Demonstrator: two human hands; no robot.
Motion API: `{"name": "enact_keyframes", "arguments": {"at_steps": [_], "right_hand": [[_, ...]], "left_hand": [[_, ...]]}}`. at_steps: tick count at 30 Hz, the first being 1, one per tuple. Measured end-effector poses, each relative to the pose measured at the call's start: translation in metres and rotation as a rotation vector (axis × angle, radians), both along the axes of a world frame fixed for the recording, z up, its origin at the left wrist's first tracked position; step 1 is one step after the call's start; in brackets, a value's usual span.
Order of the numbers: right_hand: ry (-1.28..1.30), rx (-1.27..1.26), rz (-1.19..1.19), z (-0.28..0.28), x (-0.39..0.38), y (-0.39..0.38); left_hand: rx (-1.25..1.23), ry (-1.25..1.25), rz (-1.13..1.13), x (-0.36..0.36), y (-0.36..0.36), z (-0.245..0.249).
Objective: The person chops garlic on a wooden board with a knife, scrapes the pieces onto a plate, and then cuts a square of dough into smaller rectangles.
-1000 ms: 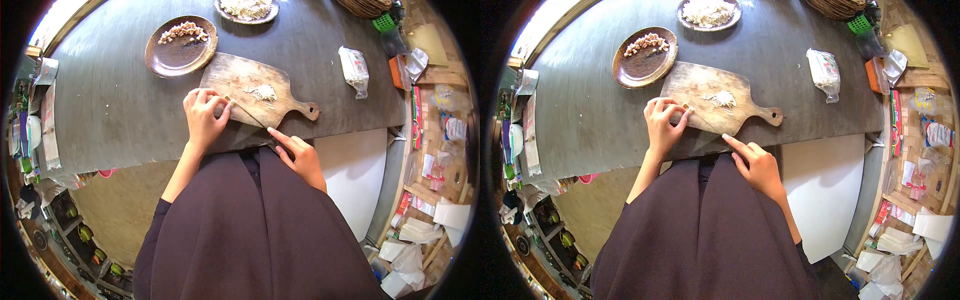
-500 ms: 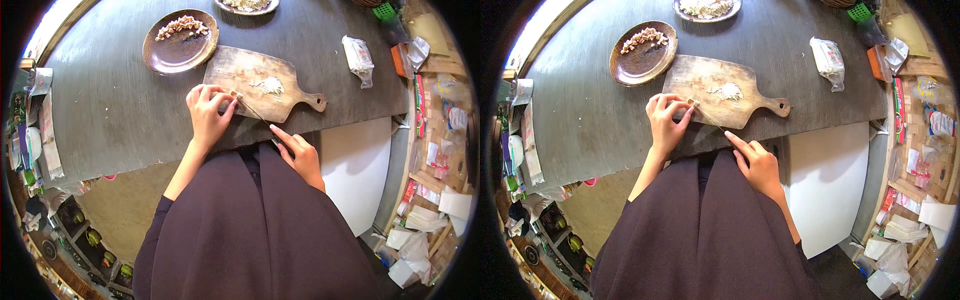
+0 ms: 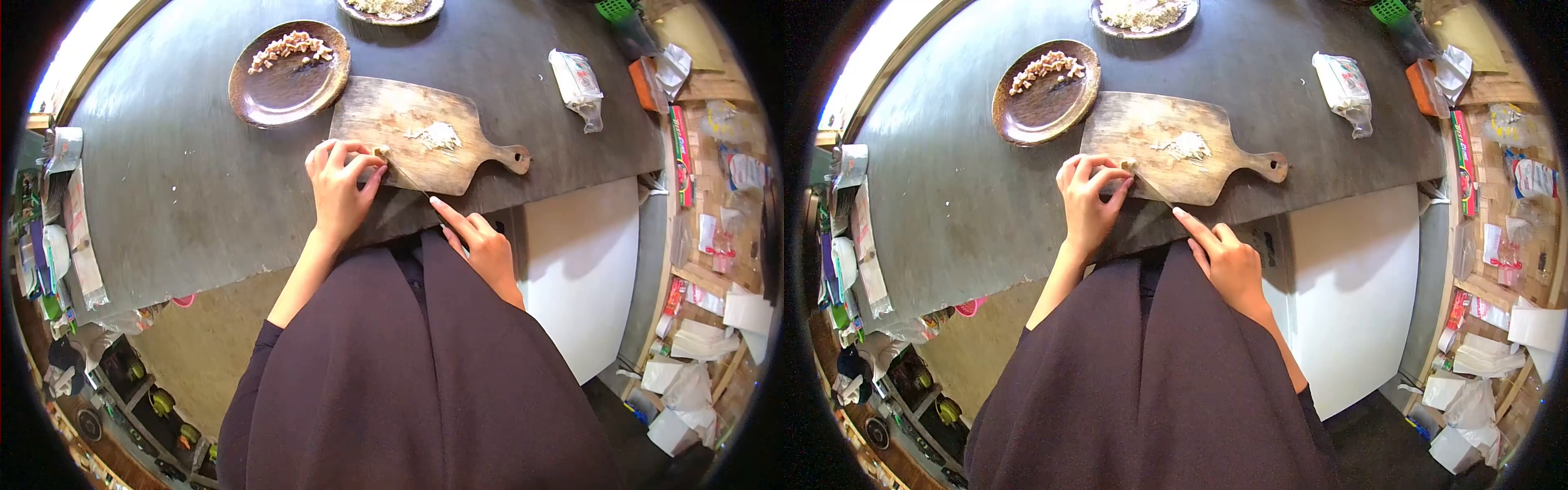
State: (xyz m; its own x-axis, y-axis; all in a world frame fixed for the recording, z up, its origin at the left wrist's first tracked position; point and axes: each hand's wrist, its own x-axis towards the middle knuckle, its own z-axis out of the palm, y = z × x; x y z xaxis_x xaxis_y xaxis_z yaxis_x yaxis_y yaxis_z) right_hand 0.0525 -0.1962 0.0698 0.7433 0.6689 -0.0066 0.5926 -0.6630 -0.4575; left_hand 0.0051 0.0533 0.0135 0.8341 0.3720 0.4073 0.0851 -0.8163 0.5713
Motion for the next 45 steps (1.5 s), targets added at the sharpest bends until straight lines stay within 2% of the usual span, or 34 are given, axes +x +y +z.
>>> {"name": "enact_keyframes", "arguments": {"at_steps": [6,10,13,19,28,33,45], "right_hand": [[0.051,-0.001,-0.024,0.015,0.002,-0.007],[0.192,0.032,-0.061,0.030,0.009,-0.021],[0.275,0.152,-0.074,0.032,0.014,-0.026],[0.237,0.241,-0.101,0.030,0.020,-0.029],[0.248,0.245,-0.079,0.025,0.018,-0.017],[0.229,0.275,-0.063,0.019,0.017,-0.015],[0.232,0.260,-0.103,0.019,0.018,-0.017]], "left_hand": [[0.047,-0.029,0.154,0.001,0.003,0.003],[0.078,0.012,0.067,0.006,0.009,0.007],[0.071,0.018,0.022,0.012,0.004,0.009],[0.102,0.055,-0.008,0.028,-0.001,0.005],[0.155,0.033,-0.005,0.044,0.000,0.000],[0.125,0.042,-0.030,0.026,-0.005,0.005],[0.027,0.075,0.027,0.035,-0.009,0.002]]}}
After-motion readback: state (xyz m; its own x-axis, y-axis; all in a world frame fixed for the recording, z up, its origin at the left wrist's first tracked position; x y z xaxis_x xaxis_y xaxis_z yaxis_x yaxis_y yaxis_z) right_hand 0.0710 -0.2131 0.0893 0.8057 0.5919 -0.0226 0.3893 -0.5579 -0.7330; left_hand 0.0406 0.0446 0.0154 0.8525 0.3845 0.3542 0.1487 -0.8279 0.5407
